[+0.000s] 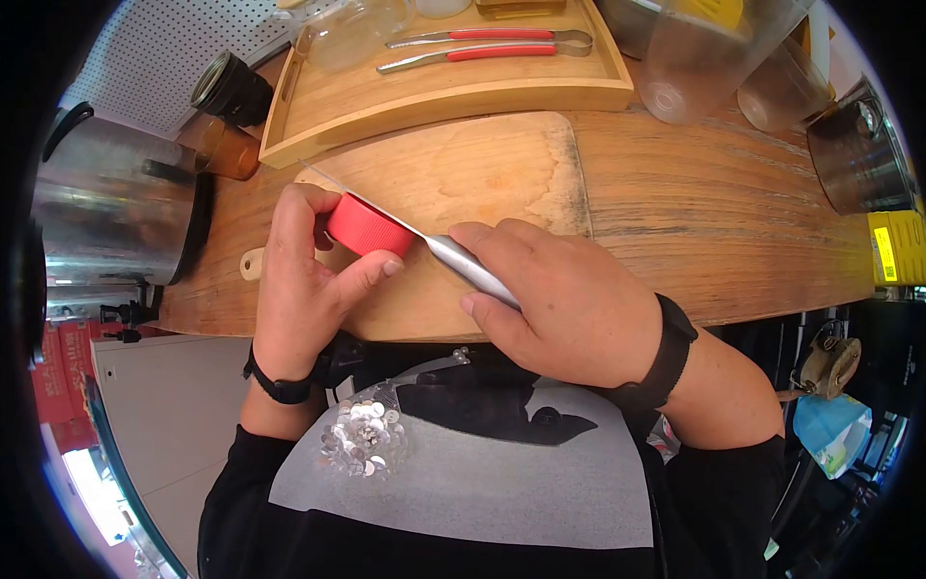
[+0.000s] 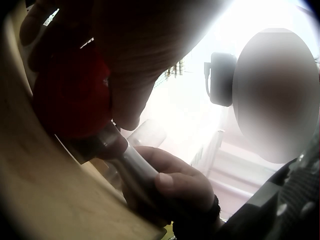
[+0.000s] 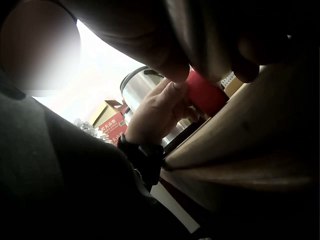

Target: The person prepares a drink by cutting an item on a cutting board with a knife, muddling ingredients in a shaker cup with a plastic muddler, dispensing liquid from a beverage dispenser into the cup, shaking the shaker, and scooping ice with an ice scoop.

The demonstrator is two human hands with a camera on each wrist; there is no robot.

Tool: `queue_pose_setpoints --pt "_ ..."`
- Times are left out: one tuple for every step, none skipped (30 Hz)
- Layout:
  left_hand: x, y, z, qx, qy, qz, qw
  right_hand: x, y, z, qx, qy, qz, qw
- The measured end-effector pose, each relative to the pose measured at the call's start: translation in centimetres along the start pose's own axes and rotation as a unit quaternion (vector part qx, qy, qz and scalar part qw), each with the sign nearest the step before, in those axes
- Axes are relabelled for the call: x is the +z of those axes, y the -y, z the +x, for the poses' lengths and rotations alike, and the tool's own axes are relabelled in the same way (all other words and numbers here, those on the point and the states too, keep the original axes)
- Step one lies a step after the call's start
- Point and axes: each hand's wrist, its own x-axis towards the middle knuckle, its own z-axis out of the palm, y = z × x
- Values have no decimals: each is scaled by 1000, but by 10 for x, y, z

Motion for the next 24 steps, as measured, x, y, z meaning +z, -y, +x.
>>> queue_pose_setpoints --pt "0 0 0 3 1 0 1000 0 0 0 -6 -8 8 1000" --pt "0 0 0 2 0 0 1000 0 0 -1 -11 -15 16 1000" --pt "0 0 0 2 -1 -3 1000 0 1 -1 -12 -14 16 1000" --pt "0 -1 0 2 -3 -6 1000 0 2 -1 -24 -35 16 999" --pt "0 0 0 1 -3 -6 1000 0 2 -2 -36 -56 17 998" --pt "0 0 0 1 -4 -8 1000 0 3 -1 -36 -56 17 998" --pt "0 0 0 2 -5 -10 1000 0 3 -1 -27 -43 14 999" --pt "0 0 0 3 -6 -10 1000 -1 3 -1 -18 -30 10 999" --pt "0 0 0 3 -3 -5 1000 0 2 -1 -19 -31 10 999" --pt "0 0 0 3 0 0 1000 1 2 0 -7 -18 -1 1000" --pt "0 0 0 2 -1 0 1000 1 1 0 5 -5 -12 1000" --pt "0 0 0 1 -2 -3 1000 2 1 0 5 -4 -11 1000" --pt "0 0 0 0 -2 -7 1000 2 1 0 3 -9 -8 1000" --pt "0 0 0 0 -2 -7 1000 2 1 0 1 -14 -4 1000" --pt "0 0 0 -3 -2 -7 1000 2 1 0 1 -14 -4 1000" --pt "0 0 0 -5 -1 -8 1000 2 1 0 4 -11 -3 1000" --pt "0 0 0 -4 -1 -8 1000 1 1 0 6 -8 -3 1000" --pt "0 0 0 -5 0 -8 1000 1 1 0 5 -9 -3 1000" --pt "0 0 0 -6 1 -8 1000 1 1 -1 2 -11 2 1000" --pt "0 0 0 -5 0 -8 1000 1 0 -1 -2 -12 7 1000" --pt "0 0 0 -4 0 -7 1000 1 0 -1 -2 -12 6 1000" --pt "0 0 -1 -4 -1 -6 1000 1 1 -2 -5 -16 5 1000" --pt "0 0 -1 -5 -2 -5 1000 1 1 -2 -7 -20 4 1000" --pt "0 1 0 -5 -2 -11 1000 1 1 -2 -8 -18 4 1000"
